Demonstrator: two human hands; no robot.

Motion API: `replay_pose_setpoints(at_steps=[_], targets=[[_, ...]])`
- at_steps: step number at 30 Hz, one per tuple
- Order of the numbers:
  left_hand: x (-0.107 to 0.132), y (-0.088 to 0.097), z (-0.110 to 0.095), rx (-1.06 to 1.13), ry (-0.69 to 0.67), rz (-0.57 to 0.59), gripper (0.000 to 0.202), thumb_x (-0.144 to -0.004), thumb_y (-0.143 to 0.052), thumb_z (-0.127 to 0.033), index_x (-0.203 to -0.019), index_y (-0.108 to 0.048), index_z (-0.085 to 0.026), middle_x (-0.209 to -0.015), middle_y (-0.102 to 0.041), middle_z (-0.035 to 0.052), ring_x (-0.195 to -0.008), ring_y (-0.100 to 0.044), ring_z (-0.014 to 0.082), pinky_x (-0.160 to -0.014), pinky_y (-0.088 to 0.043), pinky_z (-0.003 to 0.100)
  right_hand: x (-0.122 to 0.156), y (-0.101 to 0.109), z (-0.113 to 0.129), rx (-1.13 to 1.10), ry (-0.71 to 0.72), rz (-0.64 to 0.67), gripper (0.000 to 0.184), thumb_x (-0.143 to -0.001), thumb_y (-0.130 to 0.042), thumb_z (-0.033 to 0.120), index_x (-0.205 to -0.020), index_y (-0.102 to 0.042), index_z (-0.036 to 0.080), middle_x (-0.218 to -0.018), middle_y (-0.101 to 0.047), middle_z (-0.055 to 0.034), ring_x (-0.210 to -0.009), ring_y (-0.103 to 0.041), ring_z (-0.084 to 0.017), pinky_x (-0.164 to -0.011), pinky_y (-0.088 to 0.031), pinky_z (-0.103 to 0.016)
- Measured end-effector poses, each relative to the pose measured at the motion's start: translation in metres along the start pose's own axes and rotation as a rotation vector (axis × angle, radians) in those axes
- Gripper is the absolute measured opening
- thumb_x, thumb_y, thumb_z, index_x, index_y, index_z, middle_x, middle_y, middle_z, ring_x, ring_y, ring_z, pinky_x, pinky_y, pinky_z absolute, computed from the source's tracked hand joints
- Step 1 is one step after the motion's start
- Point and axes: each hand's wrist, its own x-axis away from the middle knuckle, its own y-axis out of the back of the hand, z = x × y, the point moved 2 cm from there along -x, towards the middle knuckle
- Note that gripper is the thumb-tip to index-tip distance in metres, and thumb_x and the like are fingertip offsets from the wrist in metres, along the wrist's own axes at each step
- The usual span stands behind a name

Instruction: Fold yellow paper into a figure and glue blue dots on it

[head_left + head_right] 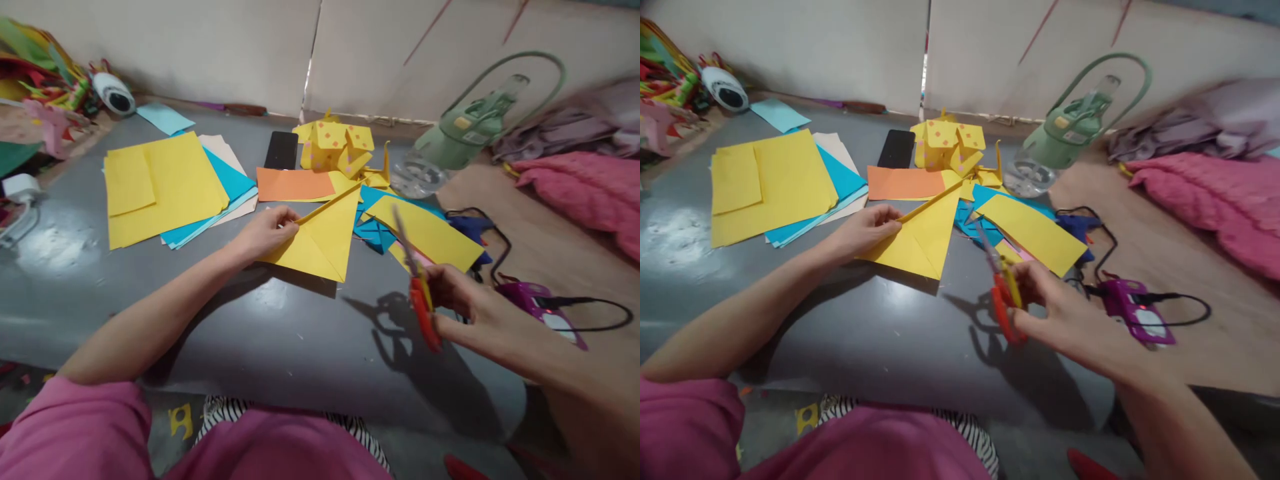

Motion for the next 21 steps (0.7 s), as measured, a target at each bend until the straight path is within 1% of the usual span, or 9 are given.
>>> replay_pose_setpoints(at_steps=[2,4,7,10,14,18,21], targets=[[0.001,-0.001,-0.001,0.041,-0.008,0.014,0.018,-0.088,-0.053,-0.022,-0.102,-0.064,-0.017,-0.103,-0.072,0.0054,-0.091,-0.065,0.0175,-0.076,-0.048,0.028,-0.002,-0.011,0.015,-0.045,-0.037,0.111,0.039,-0.071,-0.072,0.049,-0.095,-0.057,0.023,-0.085,-0.067,-0.0038,-0.077,-0.065,-0.023,-0.066,-0.054,-0.032],[0.001,-0.002,-0.002,0.100,-0.009,0.039,0.020,-0.088,-0.054,-0.021,-0.105,-0.063,-0.017,-0.103,-0.072,0.0055,-0.089,-0.065,0.0170,-0.076,-0.048,0.027,-0.007,-0.021,0.026,-0.035,-0.083,0.214,0.047,-0.069,-0.075,0.057,-0.095,-0.058,0.022,-0.081,-0.064,-0.0018,-0.072,-0.060,-0.020,-0.063,-0.050,-0.029],[0.000,-0.003,-0.001,0.180,-0.010,0.072,0.020,-0.088,-0.054,-0.019,-0.106,-0.063,-0.017,-0.101,-0.071,0.0054,-0.086,-0.065,0.0159,-0.075,-0.049,0.027,-0.013,-0.028,0.033,-0.023,-0.125,0.300,0.049,-0.073,-0.069,0.066,-0.091,-0.057,0.022,-0.076,-0.059,-0.0006,-0.065,-0.054,-0.016,-0.059,-0.046,-0.027],[0.000,-0.003,-0.001,0.210,-0.003,0.088,0.020,-0.088,-0.054,-0.017,-0.105,-0.063,-0.017,-0.098,-0.070,0.0045,-0.084,-0.064,0.0152,-0.074,-0.048,0.026,-0.016,-0.027,0.030,-0.084,-0.157,0.345,0.053,-0.074,-0.068,0.071,-0.088,-0.055,0.022,-0.074,-0.058,-0.0003,-0.061,-0.050,-0.013,-0.056,-0.045,-0.026],[0.001,-0.003,-0.003,0.241,0.011,0.097,0.020,-0.087,-0.054,-0.014,-0.104,-0.064,-0.017,-0.094,-0.068,0.0031,-0.081,-0.063,0.0145,-0.073,-0.048,0.025,-0.017,-0.026,0.025,-0.144,-0.170,0.386,0.059,-0.072,-0.069,0.076,-0.089,-0.054,0.022,-0.076,-0.059,0.0000,-0.059,-0.053,-0.012,-0.056,-0.046,-0.026],[0.002,-0.004,-0.005,0.303,0.027,0.132,0.018,-0.088,-0.054,-0.013,-0.102,-0.063,-0.018,-0.091,-0.068,0.0019,-0.077,-0.063,0.0131,-0.073,-0.049,0.025,-0.021,-0.025,0.021,-0.088,-0.163,0.368,0.062,-0.071,-0.065,0.081,-0.089,-0.055,0.022,-0.076,-0.061,-0.0013,-0.061,-0.060,-0.016,-0.053,-0.043,-0.026],[0.002,-0.005,-0.004,0.331,0.050,0.151,0.017,-0.089,-0.052,-0.012,-0.102,-0.062,-0.019,-0.090,-0.068,0.0015,-0.075,-0.064,0.0126,-0.073,-0.050,0.026,-0.023,-0.024,0.019,-0.031,-0.152,0.374,0.062,-0.073,-0.061,0.083,-0.087,-0.054,0.023,-0.072,-0.062,-0.0017,-0.064,-0.063,-0.019,-0.052,-0.042,-0.027]])
